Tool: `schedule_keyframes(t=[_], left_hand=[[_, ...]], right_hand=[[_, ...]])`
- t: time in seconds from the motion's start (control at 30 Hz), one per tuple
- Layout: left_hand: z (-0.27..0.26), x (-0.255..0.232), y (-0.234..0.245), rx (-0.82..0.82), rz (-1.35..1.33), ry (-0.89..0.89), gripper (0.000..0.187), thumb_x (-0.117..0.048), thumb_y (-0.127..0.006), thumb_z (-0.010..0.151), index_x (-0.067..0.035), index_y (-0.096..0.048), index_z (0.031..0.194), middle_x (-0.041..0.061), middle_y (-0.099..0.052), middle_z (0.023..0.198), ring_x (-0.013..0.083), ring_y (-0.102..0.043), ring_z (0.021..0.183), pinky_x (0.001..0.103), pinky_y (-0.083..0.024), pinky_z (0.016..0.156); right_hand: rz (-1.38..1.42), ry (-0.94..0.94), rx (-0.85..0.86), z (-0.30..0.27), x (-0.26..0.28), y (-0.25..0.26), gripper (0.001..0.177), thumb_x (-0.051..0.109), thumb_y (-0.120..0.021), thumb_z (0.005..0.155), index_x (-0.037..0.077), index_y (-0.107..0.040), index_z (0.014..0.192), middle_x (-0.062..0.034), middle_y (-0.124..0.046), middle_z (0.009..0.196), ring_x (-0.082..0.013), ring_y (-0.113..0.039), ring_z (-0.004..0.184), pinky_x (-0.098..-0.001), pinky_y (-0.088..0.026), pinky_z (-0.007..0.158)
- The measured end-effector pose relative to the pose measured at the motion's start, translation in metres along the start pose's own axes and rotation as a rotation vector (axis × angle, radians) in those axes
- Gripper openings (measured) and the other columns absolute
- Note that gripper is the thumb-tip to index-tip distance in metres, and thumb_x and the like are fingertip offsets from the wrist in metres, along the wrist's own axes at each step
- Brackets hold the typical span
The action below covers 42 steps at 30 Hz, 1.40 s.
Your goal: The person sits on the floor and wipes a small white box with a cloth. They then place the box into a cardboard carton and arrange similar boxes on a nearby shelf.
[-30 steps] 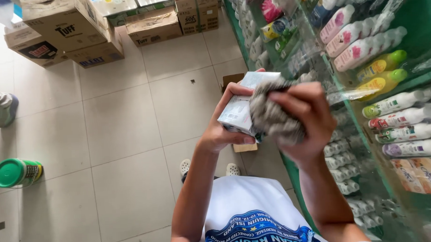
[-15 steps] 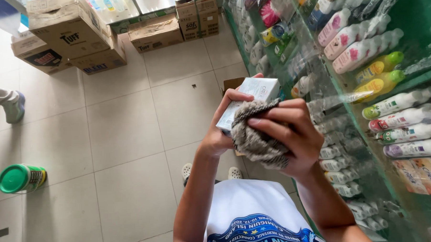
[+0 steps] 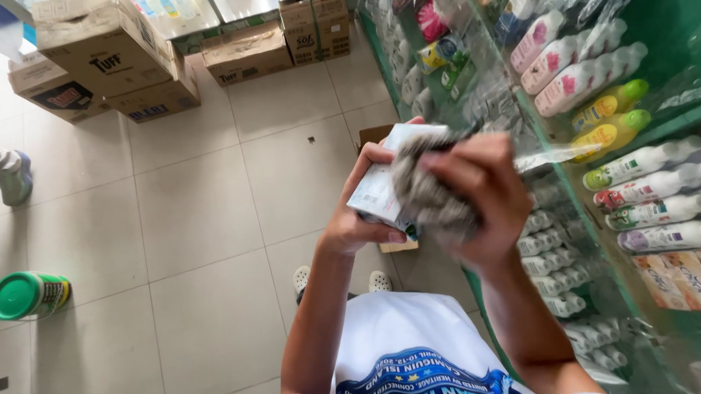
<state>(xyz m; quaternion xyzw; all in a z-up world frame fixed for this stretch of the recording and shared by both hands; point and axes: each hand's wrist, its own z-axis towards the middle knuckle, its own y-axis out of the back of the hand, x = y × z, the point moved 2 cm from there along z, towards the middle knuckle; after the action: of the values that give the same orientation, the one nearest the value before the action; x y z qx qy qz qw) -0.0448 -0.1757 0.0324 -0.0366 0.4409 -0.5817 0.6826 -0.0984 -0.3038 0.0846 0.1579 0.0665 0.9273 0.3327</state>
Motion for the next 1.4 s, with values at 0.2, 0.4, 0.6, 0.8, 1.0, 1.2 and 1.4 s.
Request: schedule_keyframes(t=[0.2,0.4,0.6,0.8,1.0,1.2,1.4], left_hand=[[-0.012,0.010,0.018,-0.011,0.019,0.025,0.083,-0.004,-0.096,0.058,0.004,-0.045,0.123,0.033,-0.038,0.147,0.0365,-0.046,0.137,0.048,-0.037,0.112],[-0.002,-0.005,0.005,0.019,0.012,-0.004,0.072,-0.017,-0.095,0.070,-0.007,-0.048,0.122,0.021,-0.034,0.158,0.0240,-0.040,0.143,0.040,-0.035,0.115],[-0.007,0.006,0.013,-0.011,0.014,0.025,0.082,-0.003,-0.096,0.057,0.002,-0.046,0.122,0.027,-0.043,0.144,0.0302,-0.049,0.131,0.044,-0.038,0.111],[-0.001,0.004,0.006,0.027,-0.044,0.020,0.077,-0.009,-0.098,0.063,-0.007,-0.051,0.125,0.023,-0.037,0.156,0.0313,-0.044,0.143,0.044,-0.040,0.114],[0.000,0.008,0.004,0.012,-0.194,0.000,0.078,-0.007,-0.096,0.061,-0.002,-0.051,0.125,0.029,-0.028,0.161,0.0357,-0.043,0.142,0.044,-0.044,0.110],[-0.001,0.004,0.022,0.015,-0.140,0.040,0.076,-0.015,-0.096,0.065,-0.013,-0.052,0.128,0.023,-0.030,0.163,0.0315,-0.043,0.144,0.044,-0.043,0.111],[0.001,0.021,0.013,0.059,-0.056,0.087,0.080,-0.011,-0.098,0.055,-0.005,-0.055,0.122,0.029,-0.031,0.160,0.0365,-0.040,0.144,0.049,-0.036,0.114]], right_hand=[[-0.051,-0.021,0.004,0.000,-0.023,0.010,0.038,0.031,-0.074,0.101,-0.005,-0.077,0.113,-0.0193,-0.063,0.101,-0.0368,-0.062,0.088,-0.0537,-0.054,0.082],[0.003,-0.011,-0.015,-0.011,0.015,-0.003,0.036,0.036,-0.078,0.091,0.001,-0.083,0.099,-0.0165,-0.069,0.097,-0.0342,-0.064,0.083,-0.0464,-0.056,0.082],[-0.113,-0.060,-0.031,0.006,-0.011,0.005,0.031,0.027,-0.075,0.100,-0.002,-0.078,0.112,-0.0148,-0.061,0.099,-0.0337,-0.062,0.086,-0.0501,-0.054,0.083],[-0.126,-0.054,-0.047,-0.002,-0.027,0.012,0.040,0.032,-0.075,0.101,-0.006,-0.078,0.114,-0.0172,-0.061,0.101,-0.0351,-0.063,0.088,-0.0503,-0.053,0.083],[-0.111,-0.102,-0.039,-0.010,-0.012,0.017,0.033,0.020,-0.086,0.090,-0.006,-0.079,0.109,-0.0176,-0.064,0.100,-0.0366,-0.066,0.088,-0.0487,-0.054,0.084],[-0.052,-0.175,0.104,-0.023,-0.028,0.040,0.036,0.011,-0.092,0.083,-0.005,-0.079,0.112,-0.0183,-0.066,0.097,-0.0376,-0.068,0.088,-0.0511,-0.054,0.082],[-0.064,-0.071,0.037,0.001,-0.027,0.037,0.037,0.019,-0.090,0.090,-0.007,-0.078,0.114,-0.0213,-0.065,0.104,-0.0401,-0.066,0.092,-0.0518,-0.054,0.087]])
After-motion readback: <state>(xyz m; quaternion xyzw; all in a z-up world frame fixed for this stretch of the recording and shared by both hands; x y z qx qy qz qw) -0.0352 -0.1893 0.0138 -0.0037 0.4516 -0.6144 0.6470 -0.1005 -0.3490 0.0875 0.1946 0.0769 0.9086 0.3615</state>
